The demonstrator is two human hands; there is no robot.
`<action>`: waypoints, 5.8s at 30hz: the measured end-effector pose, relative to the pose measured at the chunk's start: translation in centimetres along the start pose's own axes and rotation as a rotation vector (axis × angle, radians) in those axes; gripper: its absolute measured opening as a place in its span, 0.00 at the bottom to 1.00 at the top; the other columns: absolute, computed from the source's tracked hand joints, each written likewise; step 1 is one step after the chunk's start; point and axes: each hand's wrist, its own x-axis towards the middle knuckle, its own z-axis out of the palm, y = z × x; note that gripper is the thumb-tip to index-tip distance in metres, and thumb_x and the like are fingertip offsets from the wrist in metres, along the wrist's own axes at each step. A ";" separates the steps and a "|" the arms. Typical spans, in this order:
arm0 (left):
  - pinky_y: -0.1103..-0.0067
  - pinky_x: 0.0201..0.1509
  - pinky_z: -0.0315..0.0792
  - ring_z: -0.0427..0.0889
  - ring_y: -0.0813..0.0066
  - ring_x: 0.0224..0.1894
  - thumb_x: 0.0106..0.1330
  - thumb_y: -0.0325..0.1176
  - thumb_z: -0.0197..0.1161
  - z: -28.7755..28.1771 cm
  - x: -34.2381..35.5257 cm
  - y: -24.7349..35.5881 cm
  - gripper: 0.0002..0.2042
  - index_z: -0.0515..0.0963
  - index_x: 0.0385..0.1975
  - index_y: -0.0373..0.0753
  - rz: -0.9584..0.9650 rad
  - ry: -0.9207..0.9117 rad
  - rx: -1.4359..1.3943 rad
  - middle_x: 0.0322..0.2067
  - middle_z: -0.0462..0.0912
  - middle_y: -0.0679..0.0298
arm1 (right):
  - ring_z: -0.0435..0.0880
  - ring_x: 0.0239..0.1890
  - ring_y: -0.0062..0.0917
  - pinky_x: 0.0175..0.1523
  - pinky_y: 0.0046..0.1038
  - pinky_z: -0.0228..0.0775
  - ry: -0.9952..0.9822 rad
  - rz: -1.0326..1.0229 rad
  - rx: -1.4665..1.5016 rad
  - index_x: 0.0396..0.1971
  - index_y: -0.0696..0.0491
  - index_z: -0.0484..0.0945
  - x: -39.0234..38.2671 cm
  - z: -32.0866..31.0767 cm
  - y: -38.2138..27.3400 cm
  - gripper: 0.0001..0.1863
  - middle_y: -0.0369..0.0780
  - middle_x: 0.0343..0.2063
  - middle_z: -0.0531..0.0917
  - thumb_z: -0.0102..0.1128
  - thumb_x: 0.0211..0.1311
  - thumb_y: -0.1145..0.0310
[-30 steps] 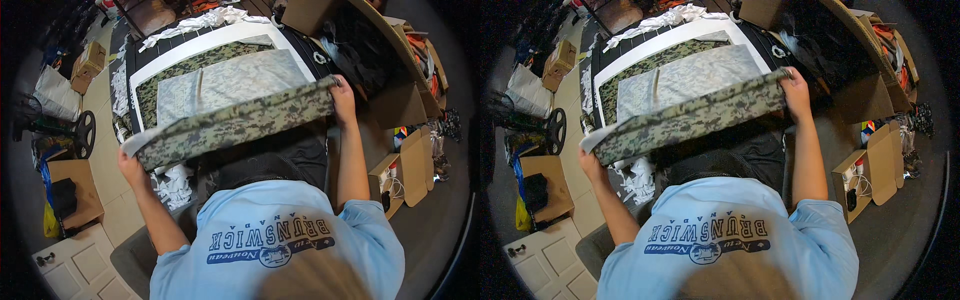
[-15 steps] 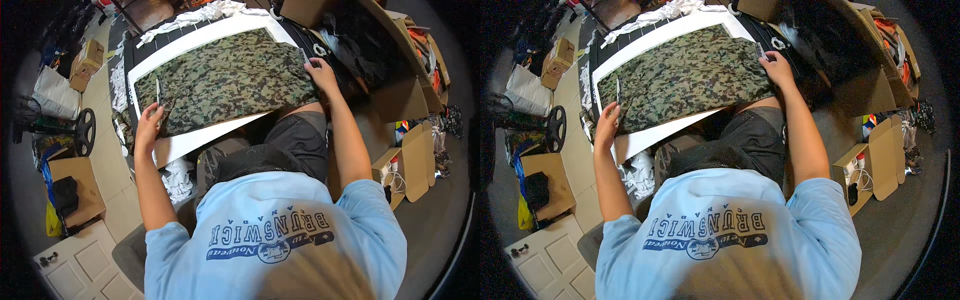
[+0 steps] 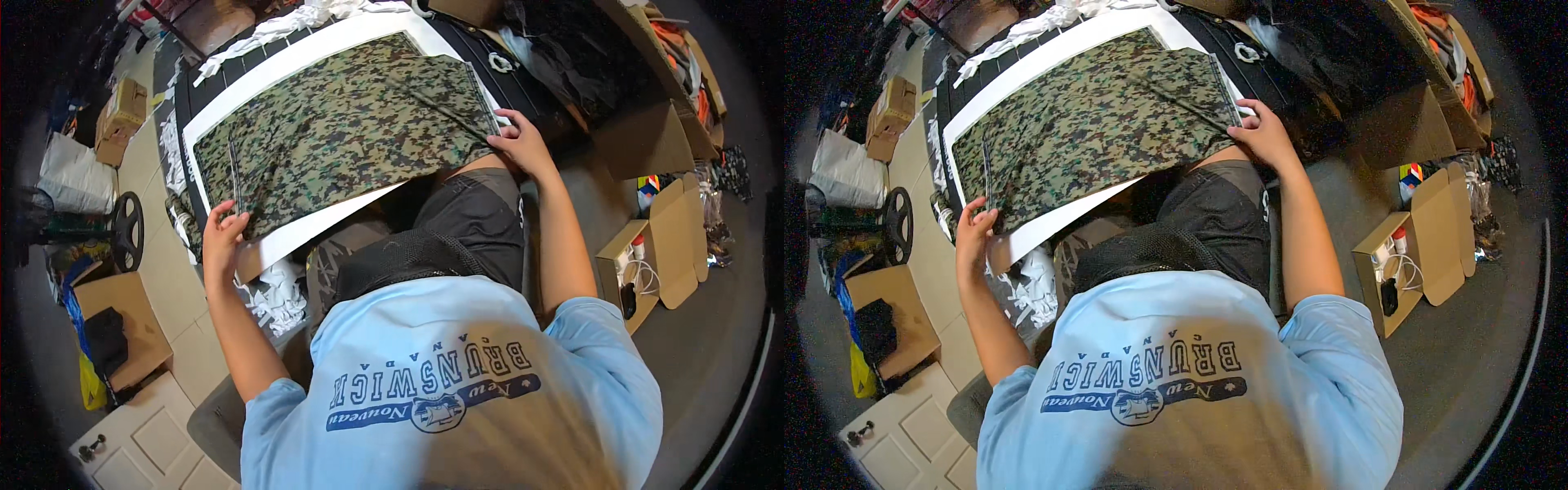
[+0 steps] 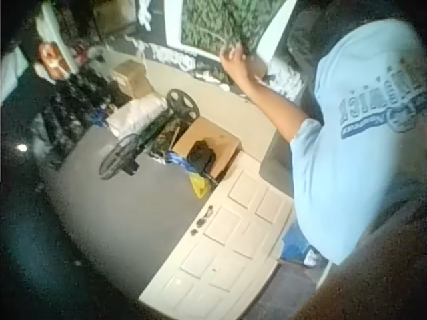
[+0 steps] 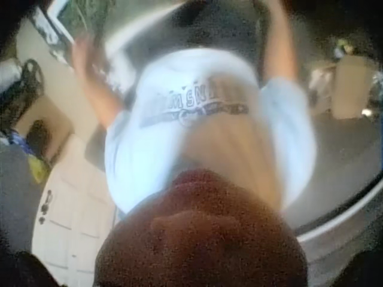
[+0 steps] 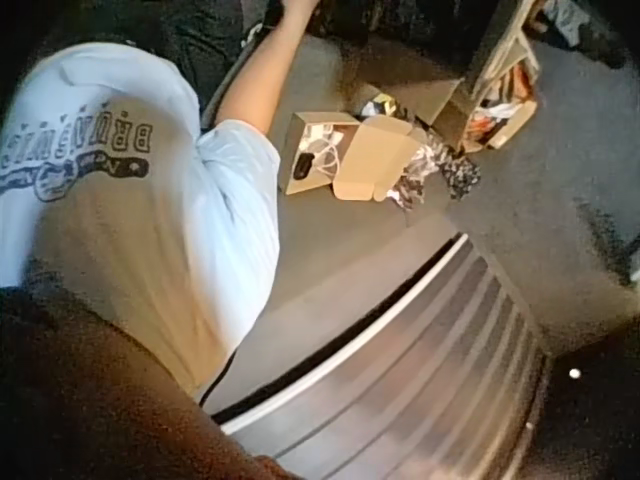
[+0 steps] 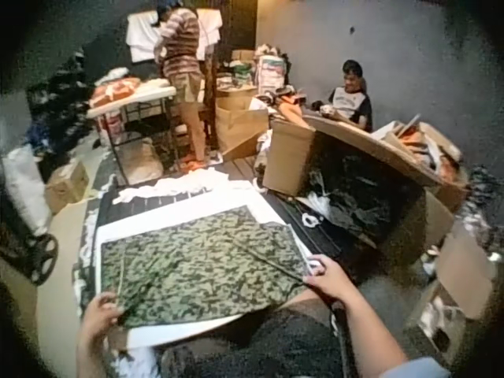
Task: Cutting camouflage fabric on a screen printing frame using scissors.
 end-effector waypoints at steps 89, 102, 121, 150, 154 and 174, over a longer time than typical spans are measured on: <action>0.77 0.59 0.68 0.77 0.65 0.54 0.67 0.34 0.65 -7.1 1.5 -3.5 0.10 0.84 0.33 0.32 0.523 0.319 0.274 0.53 0.82 0.60 | 0.78 0.37 0.21 0.45 0.20 0.71 0.007 -0.395 -0.142 0.49 0.55 0.79 9.7 5.9 -2.0 0.12 0.37 0.36 0.82 0.56 0.67 0.76; 0.77 0.64 0.65 0.75 0.67 0.57 0.72 0.33 0.60 -7.2 0.7 -4.7 0.09 0.81 0.37 0.33 0.487 0.266 0.468 0.57 0.79 0.60 | 0.77 0.34 0.20 0.43 0.19 0.70 0.029 -0.379 -0.222 0.47 0.55 0.80 7.1 4.9 -0.7 0.11 0.36 0.35 0.83 0.57 0.66 0.77; 0.82 0.52 0.69 0.78 0.77 0.43 0.71 0.44 0.64 -9.7 13.0 12.2 0.17 0.80 0.49 0.36 0.520 0.449 -0.102 0.42 0.83 0.65 | 0.80 0.36 0.22 0.45 0.23 0.71 0.232 -0.805 0.166 0.45 0.52 0.81 20.5 6.7 -17.6 0.11 0.35 0.36 0.85 0.56 0.65 0.75; 0.85 0.50 0.71 0.79 0.77 0.42 0.70 0.29 0.63 -8.3 3.5 -2.7 0.11 0.79 0.50 0.35 0.319 0.116 0.226 0.41 0.83 0.64 | 0.77 0.32 0.22 0.40 0.24 0.71 -0.017 -0.255 -0.084 0.42 0.53 0.81 9.5 6.0 -2.8 0.09 0.35 0.29 0.81 0.62 0.61 0.76; 0.85 0.48 0.71 0.79 0.78 0.40 0.69 0.27 0.64 -7.9 3.7 -2.3 0.11 0.78 0.49 0.35 0.287 0.116 0.230 0.39 0.82 0.65 | 0.76 0.30 0.21 0.39 0.23 0.71 -0.091 -0.215 -0.056 0.42 0.52 0.81 9.1 5.4 -2.7 0.10 0.35 0.27 0.80 0.64 0.60 0.76; 0.87 0.44 0.70 0.76 0.81 0.35 0.67 0.25 0.64 -8.3 2.5 -2.0 0.07 0.78 0.43 0.36 0.239 0.078 0.273 0.34 0.80 0.67 | 0.76 0.28 0.20 0.36 0.22 0.70 -0.030 -0.247 -0.216 0.42 0.53 0.83 6.4 4.3 -2.9 0.10 0.35 0.27 0.81 0.65 0.59 0.75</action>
